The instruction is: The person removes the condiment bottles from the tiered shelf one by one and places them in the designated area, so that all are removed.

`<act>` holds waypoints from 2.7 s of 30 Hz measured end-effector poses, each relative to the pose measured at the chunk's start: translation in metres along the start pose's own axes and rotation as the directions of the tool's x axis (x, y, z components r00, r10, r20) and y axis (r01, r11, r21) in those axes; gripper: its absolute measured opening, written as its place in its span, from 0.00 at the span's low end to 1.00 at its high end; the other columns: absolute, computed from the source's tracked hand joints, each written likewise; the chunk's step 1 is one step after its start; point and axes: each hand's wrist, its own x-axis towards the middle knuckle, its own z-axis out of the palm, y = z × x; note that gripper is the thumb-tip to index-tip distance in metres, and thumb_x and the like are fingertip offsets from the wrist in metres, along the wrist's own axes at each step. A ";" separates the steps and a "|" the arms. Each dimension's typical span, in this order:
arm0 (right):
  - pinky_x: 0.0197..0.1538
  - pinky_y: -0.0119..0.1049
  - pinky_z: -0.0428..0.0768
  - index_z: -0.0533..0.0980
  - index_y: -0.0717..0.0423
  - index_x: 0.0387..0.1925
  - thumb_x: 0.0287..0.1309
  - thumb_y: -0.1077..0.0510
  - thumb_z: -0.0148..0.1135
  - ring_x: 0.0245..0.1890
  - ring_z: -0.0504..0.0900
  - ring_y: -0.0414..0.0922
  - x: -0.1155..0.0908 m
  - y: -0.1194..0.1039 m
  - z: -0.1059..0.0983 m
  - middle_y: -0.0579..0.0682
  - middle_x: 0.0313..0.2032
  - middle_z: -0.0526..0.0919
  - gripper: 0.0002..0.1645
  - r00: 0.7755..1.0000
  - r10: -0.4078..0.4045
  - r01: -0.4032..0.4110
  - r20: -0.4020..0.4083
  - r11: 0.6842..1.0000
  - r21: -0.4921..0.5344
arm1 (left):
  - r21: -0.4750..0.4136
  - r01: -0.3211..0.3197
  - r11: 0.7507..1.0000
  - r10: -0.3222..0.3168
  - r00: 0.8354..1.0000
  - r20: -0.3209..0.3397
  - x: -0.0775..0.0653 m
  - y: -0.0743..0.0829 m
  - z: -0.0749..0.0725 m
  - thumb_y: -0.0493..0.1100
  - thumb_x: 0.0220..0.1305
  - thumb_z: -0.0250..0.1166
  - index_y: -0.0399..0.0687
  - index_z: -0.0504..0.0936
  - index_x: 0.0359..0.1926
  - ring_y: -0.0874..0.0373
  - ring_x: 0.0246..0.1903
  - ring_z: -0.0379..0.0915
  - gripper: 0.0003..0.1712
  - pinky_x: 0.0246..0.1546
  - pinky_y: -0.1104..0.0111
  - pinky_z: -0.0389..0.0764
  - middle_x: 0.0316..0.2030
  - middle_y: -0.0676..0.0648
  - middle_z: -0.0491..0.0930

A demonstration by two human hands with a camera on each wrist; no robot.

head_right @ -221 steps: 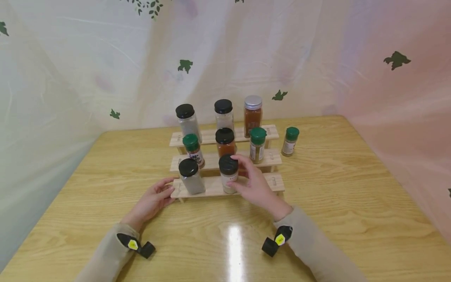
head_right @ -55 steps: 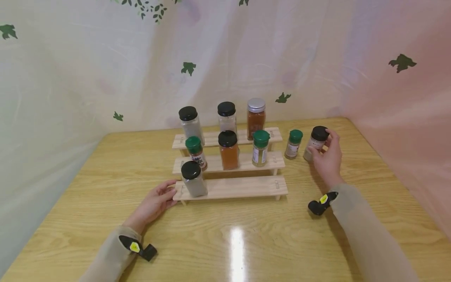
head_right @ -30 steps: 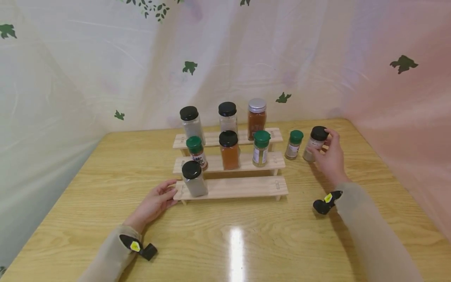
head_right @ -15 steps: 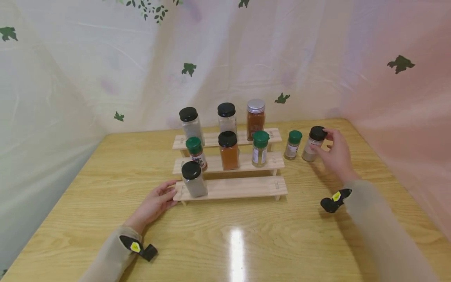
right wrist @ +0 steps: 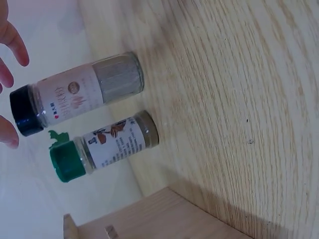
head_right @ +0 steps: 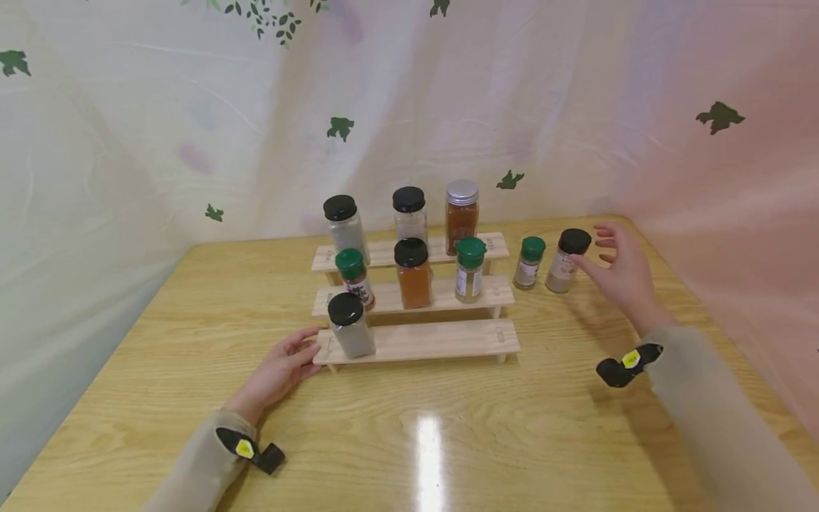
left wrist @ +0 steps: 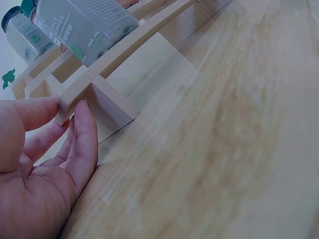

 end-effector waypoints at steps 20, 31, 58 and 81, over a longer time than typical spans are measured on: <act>0.48 0.15 0.70 0.67 0.57 0.56 0.52 0.73 0.63 0.47 0.72 0.29 -0.023 -0.056 0.014 0.33 0.48 0.70 0.30 0.958 -0.265 0.284 -0.110 0.930 0.232 | -0.020 -0.024 1.000 0.024 0.999 0.020 0.001 -0.003 -0.002 0.34 0.72 0.48 0.30 0.51 0.69 0.67 0.38 0.75 0.29 0.41 0.77 0.79 0.41 0.53 0.72; 0.48 0.18 0.73 0.67 0.71 0.52 0.43 0.85 0.59 0.46 0.76 0.32 -0.037 -0.096 0.022 0.36 0.47 0.74 0.31 0.903 -0.410 0.430 -0.131 0.844 0.321 | -0.012 -0.013 1.000 0.013 1.000 0.013 0.001 -0.002 -0.001 0.34 0.72 0.47 0.30 0.51 0.69 0.68 0.38 0.75 0.29 0.40 0.77 0.79 0.40 0.53 0.70; 0.56 0.24 0.73 0.70 0.65 0.51 0.42 0.76 0.69 0.50 0.76 0.35 -0.057 -0.163 0.090 0.48 0.48 0.77 0.31 0.786 -0.615 0.526 0.068 0.722 0.449 | 0.000 -0.019 1.000 0.019 1.000 0.026 0.000 0.000 -0.001 0.35 0.72 0.48 0.31 0.51 0.69 0.67 0.40 0.75 0.29 0.42 0.76 0.79 0.42 0.52 0.71; 0.58 0.46 0.75 0.65 0.64 0.60 0.44 0.68 0.72 0.57 0.71 0.55 -0.073 -0.175 0.138 0.62 0.57 0.70 0.40 0.784 -0.513 0.275 0.348 0.790 0.548 | -0.012 -0.012 1.000 0.012 1.000 0.015 0.001 -0.002 -0.002 0.34 0.72 0.48 0.31 0.51 0.69 0.67 0.39 0.75 0.29 0.42 0.76 0.79 0.42 0.52 0.72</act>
